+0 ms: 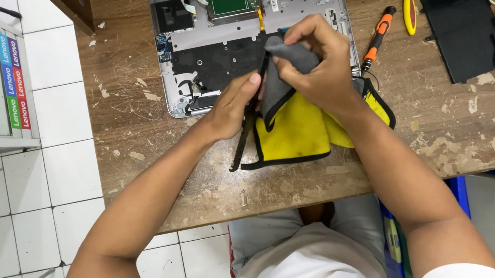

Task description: A person is repairing the internal components of a laptop, involving unscrewing parts, prying them loose, and cleaning them with a cloth.

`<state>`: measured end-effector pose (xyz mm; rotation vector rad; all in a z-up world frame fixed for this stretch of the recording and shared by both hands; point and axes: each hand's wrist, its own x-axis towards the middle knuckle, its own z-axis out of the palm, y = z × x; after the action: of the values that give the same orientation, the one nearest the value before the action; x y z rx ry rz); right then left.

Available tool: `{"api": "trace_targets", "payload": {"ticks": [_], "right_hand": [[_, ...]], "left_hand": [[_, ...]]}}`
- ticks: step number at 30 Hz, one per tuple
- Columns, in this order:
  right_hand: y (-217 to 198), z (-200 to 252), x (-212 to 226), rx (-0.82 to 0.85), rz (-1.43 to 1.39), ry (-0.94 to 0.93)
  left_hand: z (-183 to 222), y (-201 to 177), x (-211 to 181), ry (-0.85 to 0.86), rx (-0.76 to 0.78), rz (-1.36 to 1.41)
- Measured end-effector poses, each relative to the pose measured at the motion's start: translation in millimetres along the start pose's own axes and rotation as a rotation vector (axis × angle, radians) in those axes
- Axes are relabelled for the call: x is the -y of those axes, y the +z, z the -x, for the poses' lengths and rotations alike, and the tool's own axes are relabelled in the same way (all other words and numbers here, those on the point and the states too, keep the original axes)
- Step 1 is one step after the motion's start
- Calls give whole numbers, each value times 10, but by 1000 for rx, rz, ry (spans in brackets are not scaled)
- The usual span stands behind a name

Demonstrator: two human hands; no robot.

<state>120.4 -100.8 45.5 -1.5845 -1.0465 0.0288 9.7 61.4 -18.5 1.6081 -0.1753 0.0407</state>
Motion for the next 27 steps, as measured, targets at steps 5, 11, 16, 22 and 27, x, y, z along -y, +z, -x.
{"api": "trace_targets", "payload": {"ticks": [5,11,16,22,27], "right_hand": [[53,15,-62,32,52,-242],[-10,-29,-43,76,97,-339],[21,0,-94,-8,179,-314],[15,-11,-131,104,130,-448],[-44,-32,-73,-82,247,-286]], "left_hand": [[23,-137,-127,-218,100,-6],[-1,-149,-257,-205,189,57],[-7,-152,-254,-218,216,97],[-11,-170,-201,-257,192,83],[-31,-160,-238,-105,197,134]]}}
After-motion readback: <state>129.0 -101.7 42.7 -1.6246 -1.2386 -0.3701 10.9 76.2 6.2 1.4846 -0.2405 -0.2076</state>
